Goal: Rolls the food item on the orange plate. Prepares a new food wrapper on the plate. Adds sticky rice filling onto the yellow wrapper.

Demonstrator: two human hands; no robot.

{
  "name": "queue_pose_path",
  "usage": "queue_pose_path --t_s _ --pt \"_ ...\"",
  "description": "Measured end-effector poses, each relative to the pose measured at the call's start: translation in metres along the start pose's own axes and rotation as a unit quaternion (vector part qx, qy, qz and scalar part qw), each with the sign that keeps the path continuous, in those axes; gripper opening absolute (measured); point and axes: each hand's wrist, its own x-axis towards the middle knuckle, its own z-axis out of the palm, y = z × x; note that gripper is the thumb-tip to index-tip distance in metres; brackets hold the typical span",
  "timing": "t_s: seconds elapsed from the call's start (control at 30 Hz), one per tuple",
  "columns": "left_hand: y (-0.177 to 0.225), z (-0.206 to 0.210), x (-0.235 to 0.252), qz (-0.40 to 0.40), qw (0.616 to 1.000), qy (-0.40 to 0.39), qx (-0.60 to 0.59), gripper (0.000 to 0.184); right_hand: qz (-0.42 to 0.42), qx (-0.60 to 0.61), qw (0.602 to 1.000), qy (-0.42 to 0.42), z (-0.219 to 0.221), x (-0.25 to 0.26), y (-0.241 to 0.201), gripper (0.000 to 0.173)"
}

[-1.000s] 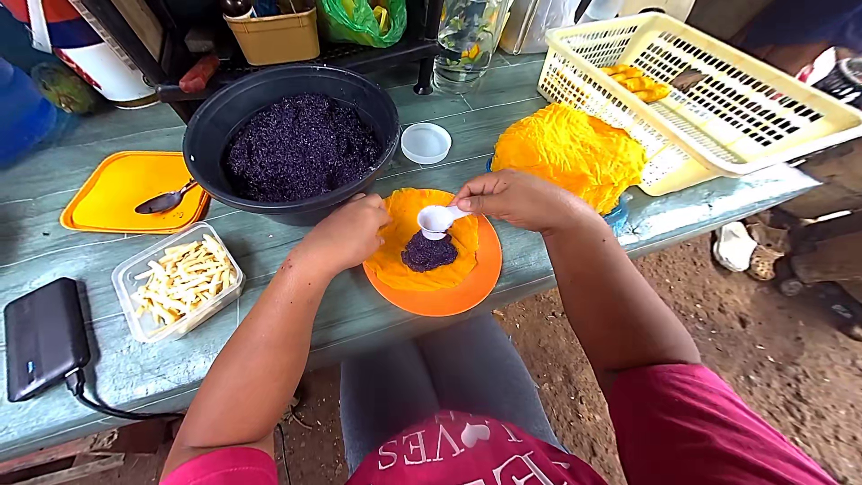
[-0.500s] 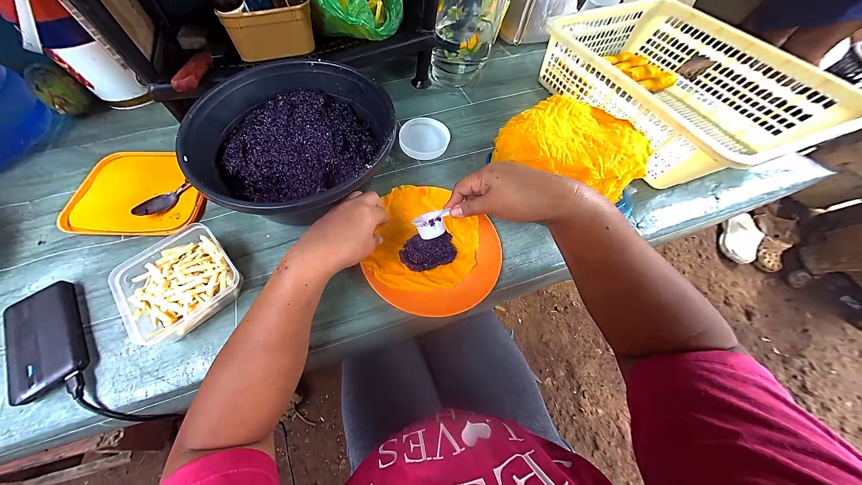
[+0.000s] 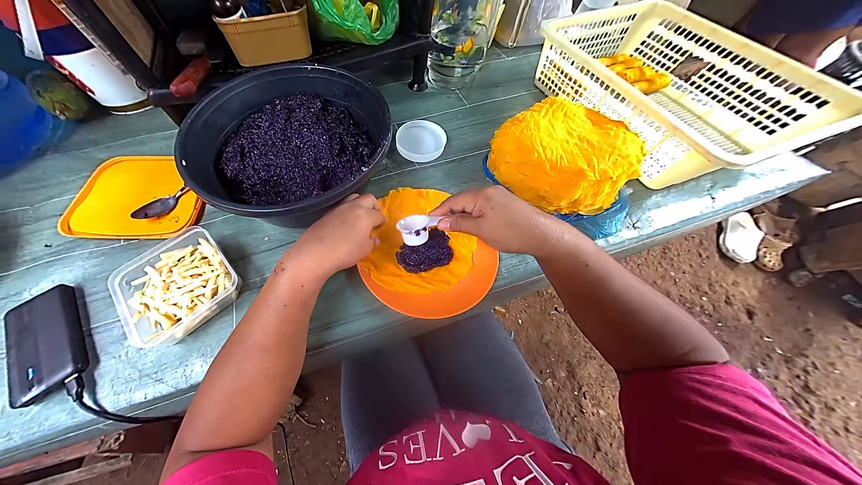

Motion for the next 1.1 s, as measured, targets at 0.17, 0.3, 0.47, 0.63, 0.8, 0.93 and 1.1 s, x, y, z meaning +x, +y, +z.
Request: queue_pose_path --t_s 0.17,0.3,0.47,0.63,0.8,0.93,1.1 --pt "0.0 0.0 0.0 -0.004 1.0 -0.002 0.003 0.024 0.011 -0.007 0.999 -0.044 -0.005 -0.005 0.002 0.021" --pt "0.0 0.0 0.001 -0.006 1.0 -0.006 0.006 0.025 -0.002 0.037 0.999 -0.003 -0.01 -0.01 0.008 0.021" --pt "0.003 -0.002 0.0 -0.014 1.0 -0.01 0.004 0.025 -0.044 0.006 0.998 0.038 -0.006 -0.016 0.024 0.022" --pt "0.004 -0.002 0.0 -0.014 1.0 -0.01 0.005 0.026 -0.052 0.007 0.997 0.049 -0.01 -0.029 0.033 0.021" --pt "0.003 -0.001 0.0 -0.01 1.0 -0.005 0.007 0.025 -0.129 0.075 0.987 0.055 -0.015 -0.028 0.043 0.021" --pt "0.001 0.001 -0.001 0.006 1.0 0.012 0.003 0.024 -0.185 0.125 0.975 0.009 -0.008 -0.022 0.055 0.018" --pt "0.002 0.0 -0.002 0.0 1.0 0.006 0.004 0.025 -0.194 0.127 0.973 -0.008 -0.007 -0.011 0.068 0.012"
